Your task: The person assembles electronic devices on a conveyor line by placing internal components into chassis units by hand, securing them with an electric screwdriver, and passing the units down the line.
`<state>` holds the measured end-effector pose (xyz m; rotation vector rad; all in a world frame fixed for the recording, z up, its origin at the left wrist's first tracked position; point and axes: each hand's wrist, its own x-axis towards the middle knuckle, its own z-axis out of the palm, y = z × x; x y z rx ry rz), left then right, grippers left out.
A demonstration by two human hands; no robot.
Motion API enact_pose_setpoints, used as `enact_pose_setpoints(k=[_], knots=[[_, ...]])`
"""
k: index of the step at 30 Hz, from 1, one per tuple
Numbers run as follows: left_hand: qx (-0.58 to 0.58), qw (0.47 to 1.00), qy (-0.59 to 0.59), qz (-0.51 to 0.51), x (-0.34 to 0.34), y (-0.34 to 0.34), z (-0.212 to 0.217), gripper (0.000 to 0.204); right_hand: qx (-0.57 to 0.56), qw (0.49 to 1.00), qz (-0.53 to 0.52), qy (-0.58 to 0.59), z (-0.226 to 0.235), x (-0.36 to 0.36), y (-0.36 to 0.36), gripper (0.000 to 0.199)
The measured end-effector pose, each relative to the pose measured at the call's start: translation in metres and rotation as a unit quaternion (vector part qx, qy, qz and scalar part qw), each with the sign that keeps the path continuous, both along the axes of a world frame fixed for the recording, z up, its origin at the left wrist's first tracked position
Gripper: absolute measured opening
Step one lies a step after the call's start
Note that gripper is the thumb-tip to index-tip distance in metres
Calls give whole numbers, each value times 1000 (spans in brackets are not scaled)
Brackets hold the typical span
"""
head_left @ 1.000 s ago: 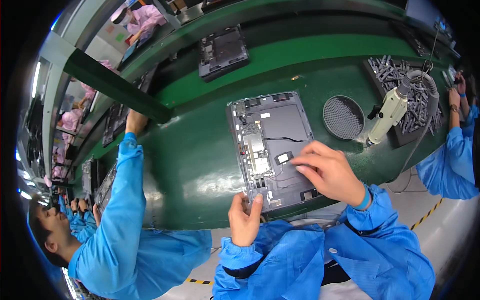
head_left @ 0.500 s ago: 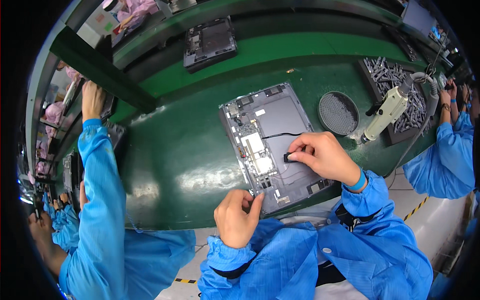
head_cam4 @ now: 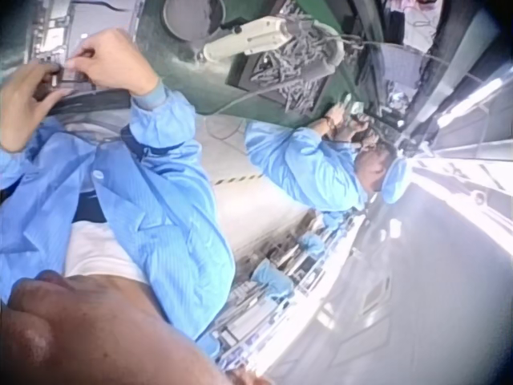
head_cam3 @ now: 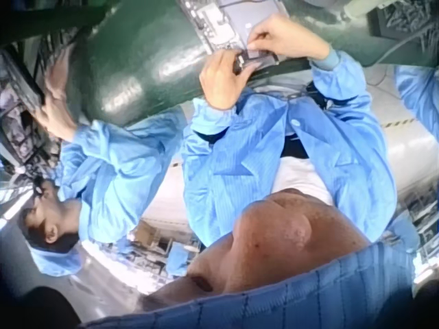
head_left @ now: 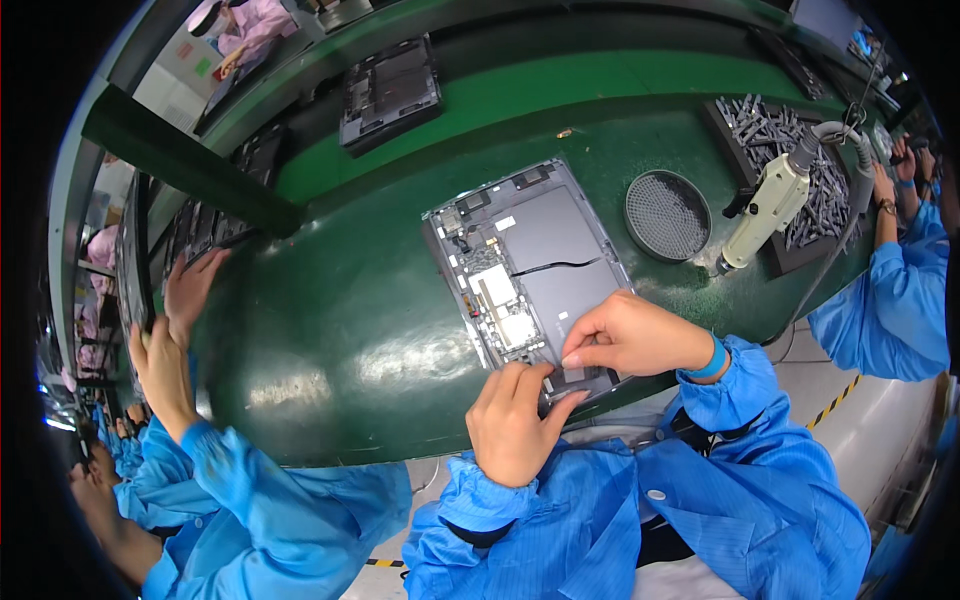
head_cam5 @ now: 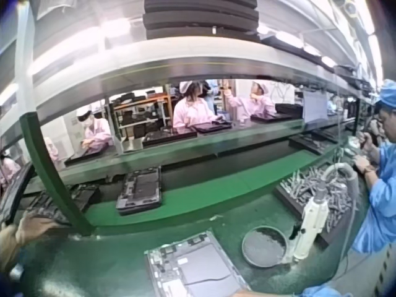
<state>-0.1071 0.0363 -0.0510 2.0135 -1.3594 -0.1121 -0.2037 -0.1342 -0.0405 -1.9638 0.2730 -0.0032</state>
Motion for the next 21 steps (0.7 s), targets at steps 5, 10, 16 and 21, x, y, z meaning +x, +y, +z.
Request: enact_pose_setpoints(k=[5, 10, 16, 21], knots=[[19, 1000, 1, -23, 3, 1, 0, 28, 34, 999, 14, 14, 0, -2, 2, 19], [0, 1000, 10, -17, 10, 11, 4, 24, 40, 998, -13, 35, 10, -11, -3, 21], [-73, 996, -28, -42, 20, 18, 3, 19, -215, 958, -169, -86, -3, -12, 4, 14], [-113, 987, -87, -71, 21, 19, 1, 32, -186, 956, -184, -130, 23, -17, 28, 16]])
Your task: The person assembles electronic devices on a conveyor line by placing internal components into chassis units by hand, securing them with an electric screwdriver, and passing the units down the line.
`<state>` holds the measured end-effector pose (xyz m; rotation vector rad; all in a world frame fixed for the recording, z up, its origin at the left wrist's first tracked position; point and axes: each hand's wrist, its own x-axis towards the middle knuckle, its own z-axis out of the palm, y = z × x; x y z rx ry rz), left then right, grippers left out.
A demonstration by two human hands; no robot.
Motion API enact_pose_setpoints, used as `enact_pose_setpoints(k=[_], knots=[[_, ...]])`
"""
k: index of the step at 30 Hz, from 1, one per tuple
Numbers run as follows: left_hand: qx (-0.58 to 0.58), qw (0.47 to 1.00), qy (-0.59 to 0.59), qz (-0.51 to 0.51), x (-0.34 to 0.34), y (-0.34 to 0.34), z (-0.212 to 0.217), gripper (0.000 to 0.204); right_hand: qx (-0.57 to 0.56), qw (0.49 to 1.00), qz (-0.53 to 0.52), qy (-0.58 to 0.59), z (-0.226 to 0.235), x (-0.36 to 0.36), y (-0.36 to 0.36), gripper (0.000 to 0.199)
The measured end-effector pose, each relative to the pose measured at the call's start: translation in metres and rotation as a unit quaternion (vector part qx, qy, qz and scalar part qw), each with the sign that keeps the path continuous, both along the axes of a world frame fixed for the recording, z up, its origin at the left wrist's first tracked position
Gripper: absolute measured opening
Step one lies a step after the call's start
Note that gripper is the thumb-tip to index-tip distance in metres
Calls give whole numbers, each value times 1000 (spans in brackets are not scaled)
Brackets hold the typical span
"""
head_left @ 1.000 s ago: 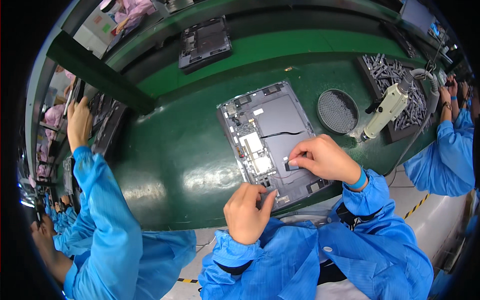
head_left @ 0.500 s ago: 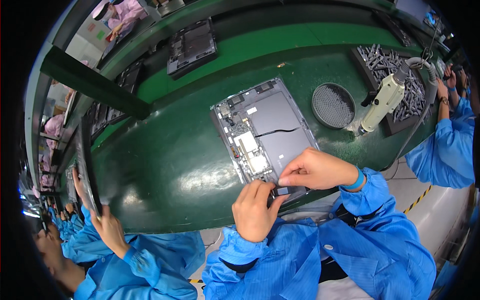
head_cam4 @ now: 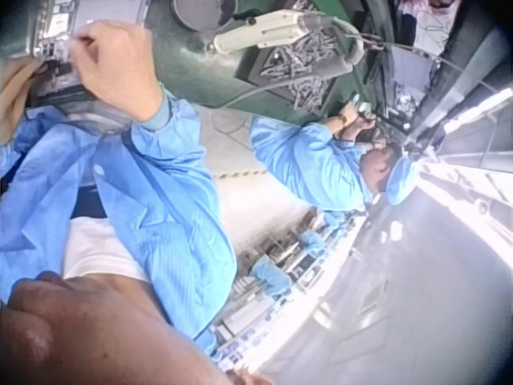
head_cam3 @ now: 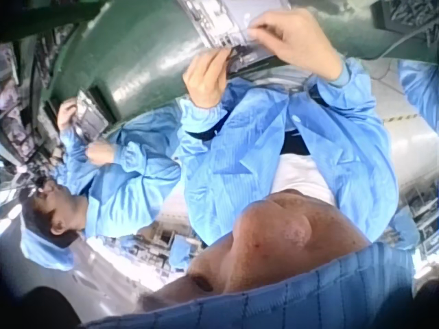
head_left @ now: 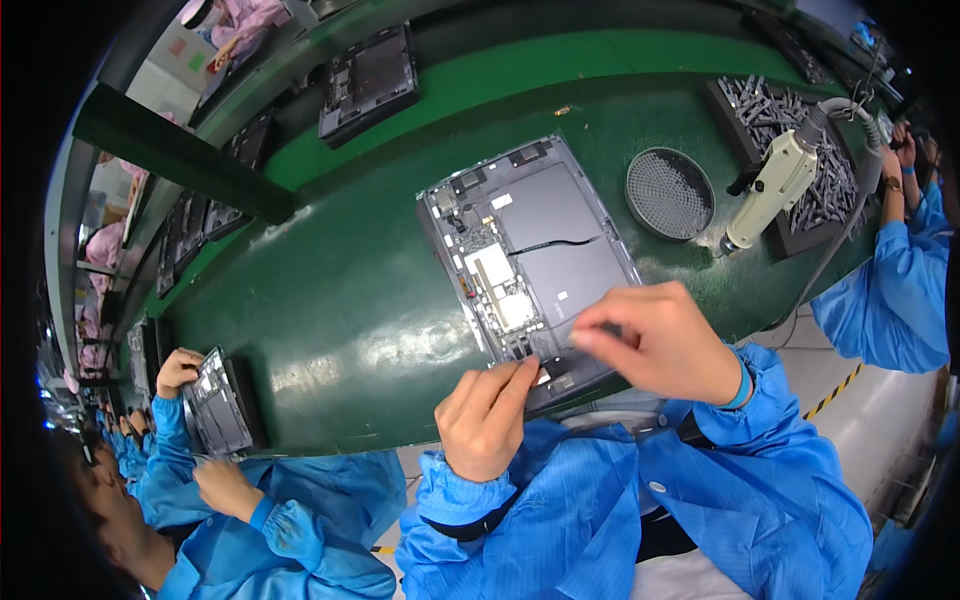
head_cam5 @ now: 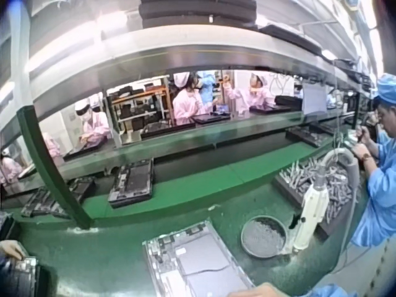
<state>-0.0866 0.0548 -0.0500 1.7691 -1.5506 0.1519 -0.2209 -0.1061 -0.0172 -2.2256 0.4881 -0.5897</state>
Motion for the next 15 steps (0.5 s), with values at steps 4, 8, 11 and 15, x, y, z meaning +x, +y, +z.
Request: enact_pose_setpoints(k=[4, 8, 11, 15], knots=[[4, 1000, -28, -12, -2, 0, -1, 31, 102, 983, 154, 11, -13, 6, 6, 20], [9, 999, -27, -15, -2, 2, -5, 31, 168, 974, 141, 57, -17, 4, 4, 19], [7, 1000, -14, -5, 1, 7, -9, 31, 100, 979, 159, 79, -19, 5, 3, 14], [-4, 1000, 2, 14, 1, 11, -15, 31, 110, 968, 191, 120, -23, 4, 2, 10]])
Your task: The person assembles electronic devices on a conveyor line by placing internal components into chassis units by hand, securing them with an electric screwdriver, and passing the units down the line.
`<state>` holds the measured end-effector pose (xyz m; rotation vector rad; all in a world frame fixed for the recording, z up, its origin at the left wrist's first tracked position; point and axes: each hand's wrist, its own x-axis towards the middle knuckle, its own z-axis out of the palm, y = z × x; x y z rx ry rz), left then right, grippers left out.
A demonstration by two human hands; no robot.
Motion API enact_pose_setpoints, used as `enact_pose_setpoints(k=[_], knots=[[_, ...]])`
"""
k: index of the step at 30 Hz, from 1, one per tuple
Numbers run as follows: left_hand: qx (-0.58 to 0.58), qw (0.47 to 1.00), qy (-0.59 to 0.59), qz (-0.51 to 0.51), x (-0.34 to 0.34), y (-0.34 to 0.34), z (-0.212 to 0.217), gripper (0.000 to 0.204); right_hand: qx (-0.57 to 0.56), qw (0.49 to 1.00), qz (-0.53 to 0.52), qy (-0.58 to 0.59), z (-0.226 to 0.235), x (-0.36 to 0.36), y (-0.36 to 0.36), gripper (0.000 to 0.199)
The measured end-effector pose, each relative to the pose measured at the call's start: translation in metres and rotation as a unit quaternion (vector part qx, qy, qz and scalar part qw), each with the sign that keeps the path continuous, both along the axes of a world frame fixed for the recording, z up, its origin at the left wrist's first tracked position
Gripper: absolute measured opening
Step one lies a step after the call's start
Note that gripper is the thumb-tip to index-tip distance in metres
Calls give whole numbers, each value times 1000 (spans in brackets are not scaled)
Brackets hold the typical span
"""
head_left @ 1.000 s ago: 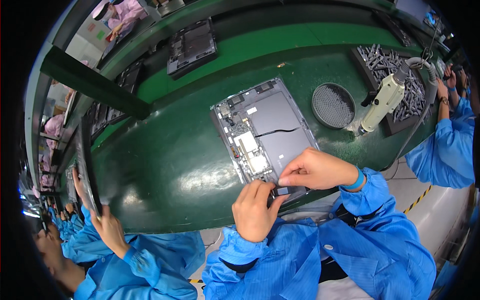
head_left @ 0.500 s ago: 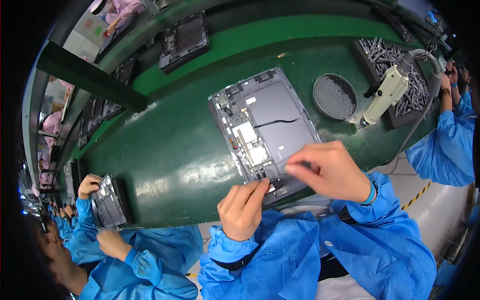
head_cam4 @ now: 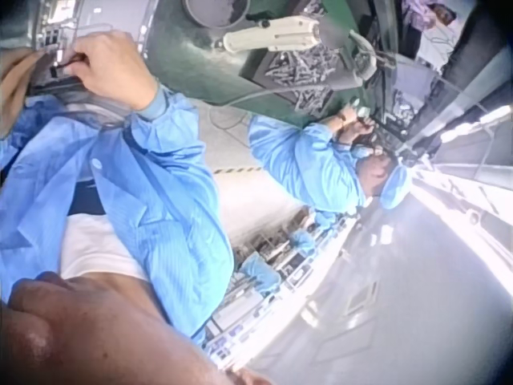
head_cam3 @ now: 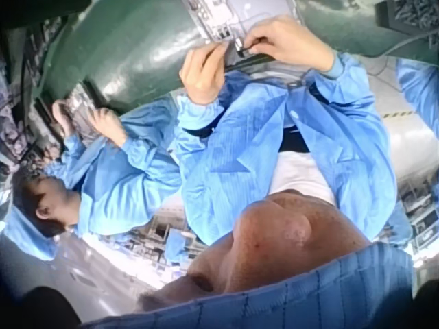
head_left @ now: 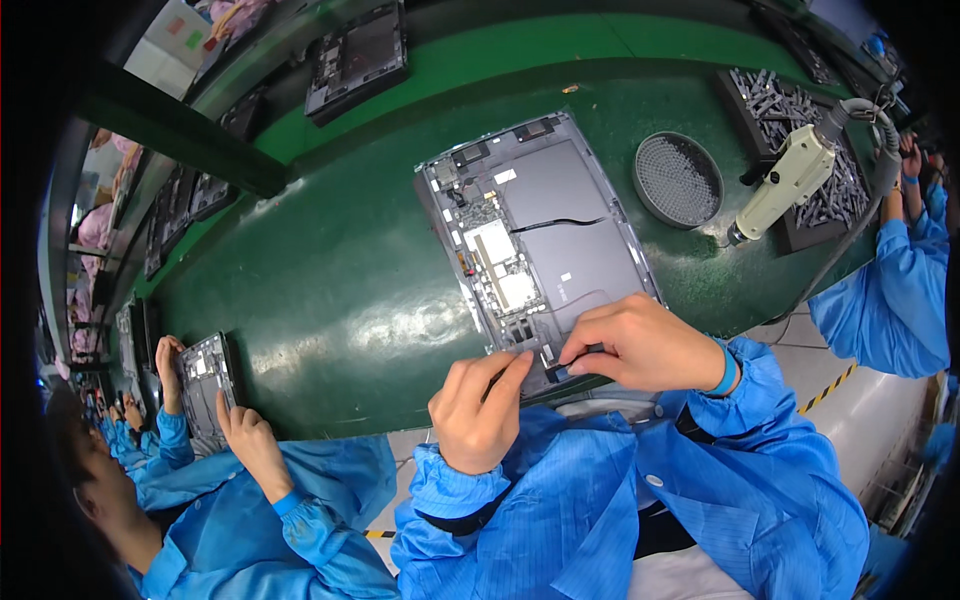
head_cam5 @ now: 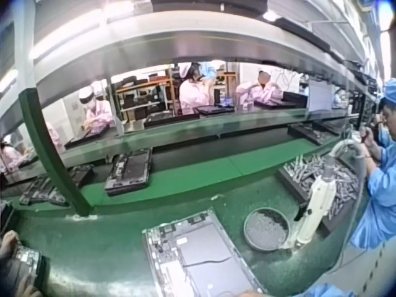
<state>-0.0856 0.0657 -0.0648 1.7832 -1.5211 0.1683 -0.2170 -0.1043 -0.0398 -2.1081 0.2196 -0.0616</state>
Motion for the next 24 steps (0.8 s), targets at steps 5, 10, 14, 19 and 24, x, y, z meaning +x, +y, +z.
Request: enact_pose_setpoints(k=[5, 10, 14, 19, 24], knots=[[18, 1000, 6, -5, -2, 1, 0, 29, -24, 1000, -4, -18, -3, 0, -3, 8], [41, 999, 9, -23, -7, 2, 3, 31, -28, 998, 30, -46, -9, -2, -4, 8], [92, 995, 2, -31, -12, -1, -1, 38, -101, 992, 21, -78, -10, -6, 1, 9], [93, 993, -64, -24, -10, -4, -14, 33, -51, 971, -76, -219, 18, -17, 0, 10], [102, 994, -32, -30, -15, -1, -14, 32, 198, 864, 24, -462, 69, -36, 10, 14]])
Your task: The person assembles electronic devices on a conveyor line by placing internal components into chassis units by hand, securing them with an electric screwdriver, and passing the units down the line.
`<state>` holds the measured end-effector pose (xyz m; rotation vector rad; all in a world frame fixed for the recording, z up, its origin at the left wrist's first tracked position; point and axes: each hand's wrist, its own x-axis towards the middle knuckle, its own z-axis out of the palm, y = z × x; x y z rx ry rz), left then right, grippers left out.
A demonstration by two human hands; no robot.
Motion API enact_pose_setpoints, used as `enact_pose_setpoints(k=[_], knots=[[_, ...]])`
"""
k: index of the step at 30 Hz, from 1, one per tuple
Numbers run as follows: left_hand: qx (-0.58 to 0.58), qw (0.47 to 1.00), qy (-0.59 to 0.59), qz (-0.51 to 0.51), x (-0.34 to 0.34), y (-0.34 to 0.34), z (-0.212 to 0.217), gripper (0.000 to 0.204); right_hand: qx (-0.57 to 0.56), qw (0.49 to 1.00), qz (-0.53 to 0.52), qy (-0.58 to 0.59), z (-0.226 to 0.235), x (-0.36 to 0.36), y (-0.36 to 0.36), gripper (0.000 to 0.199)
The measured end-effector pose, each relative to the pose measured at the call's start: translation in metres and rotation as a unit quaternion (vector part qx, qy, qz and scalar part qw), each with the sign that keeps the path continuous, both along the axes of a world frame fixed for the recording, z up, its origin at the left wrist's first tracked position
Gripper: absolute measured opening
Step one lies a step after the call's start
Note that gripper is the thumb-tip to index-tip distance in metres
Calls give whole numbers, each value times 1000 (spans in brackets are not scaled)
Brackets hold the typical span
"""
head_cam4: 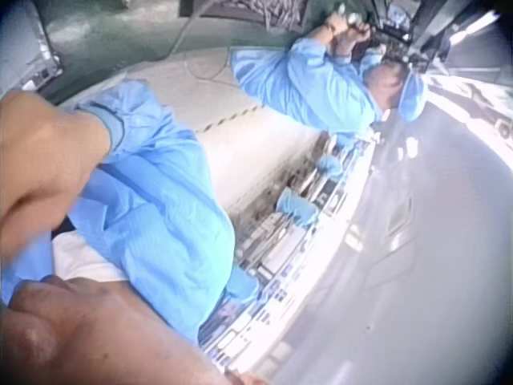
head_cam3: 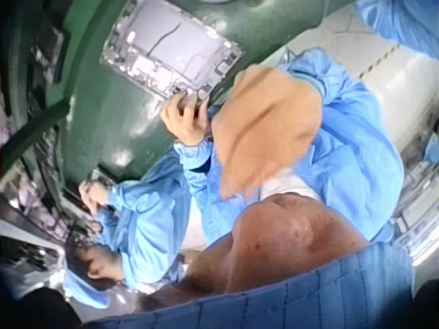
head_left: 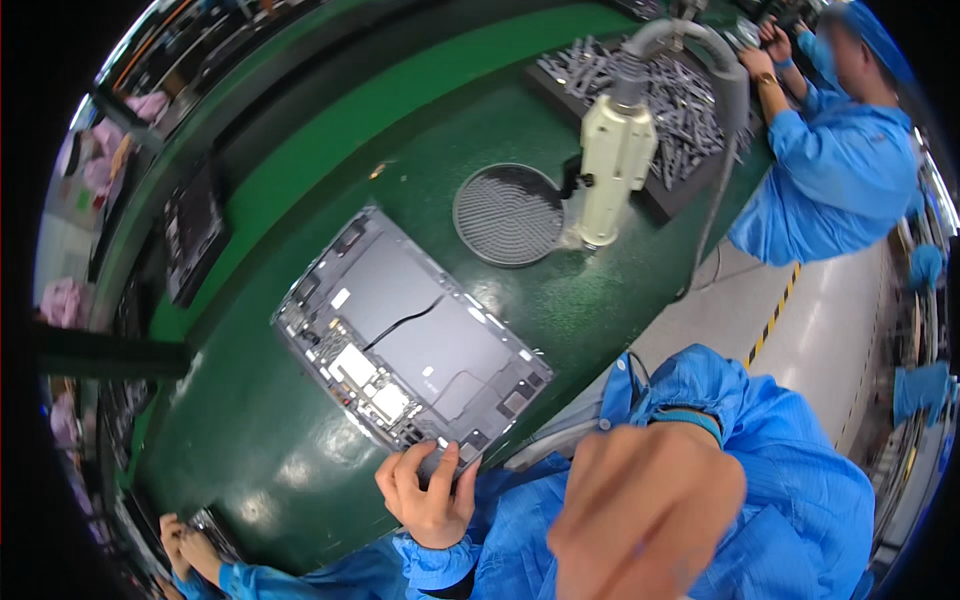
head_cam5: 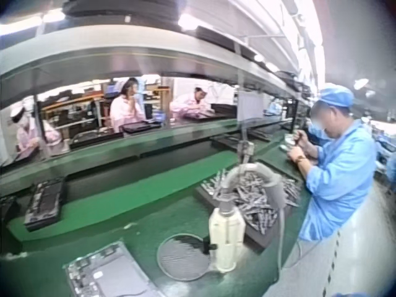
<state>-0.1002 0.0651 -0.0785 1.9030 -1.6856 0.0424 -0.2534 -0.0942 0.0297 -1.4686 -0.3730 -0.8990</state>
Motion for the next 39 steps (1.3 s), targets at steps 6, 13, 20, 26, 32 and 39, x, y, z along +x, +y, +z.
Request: enact_pose_setpoints(k=[6, 13, 20, 26, 32, 39], knots=[[-3, 1000, 17, 3, 0, -12, -7, 33, 26, 984, -96, -151, 7, 9, 21, 19], [-12, 1000, -9, 0, 1, -12, -3, 33, 4, 977, -98, -190, 3, 10, 27, 24], [-9, 1000, 0, -11, 3, -9, -3, 40, 36, 974, -59, -216, -5, 12, 42, 23], [-21, 1000, -2, -18, 5, -11, -5, 39, 44, 973, -98, -203, 1, 10, 48, 24], [-26, 1000, -1, -15, 11, -7, -5, 39, -57, 992, -81, -83, -5, -7, 33, 20], [-41, 999, 5, -29, 11, -1, -13, 31, 65, 953, -111, 273, -45, -14, 15, 16]])
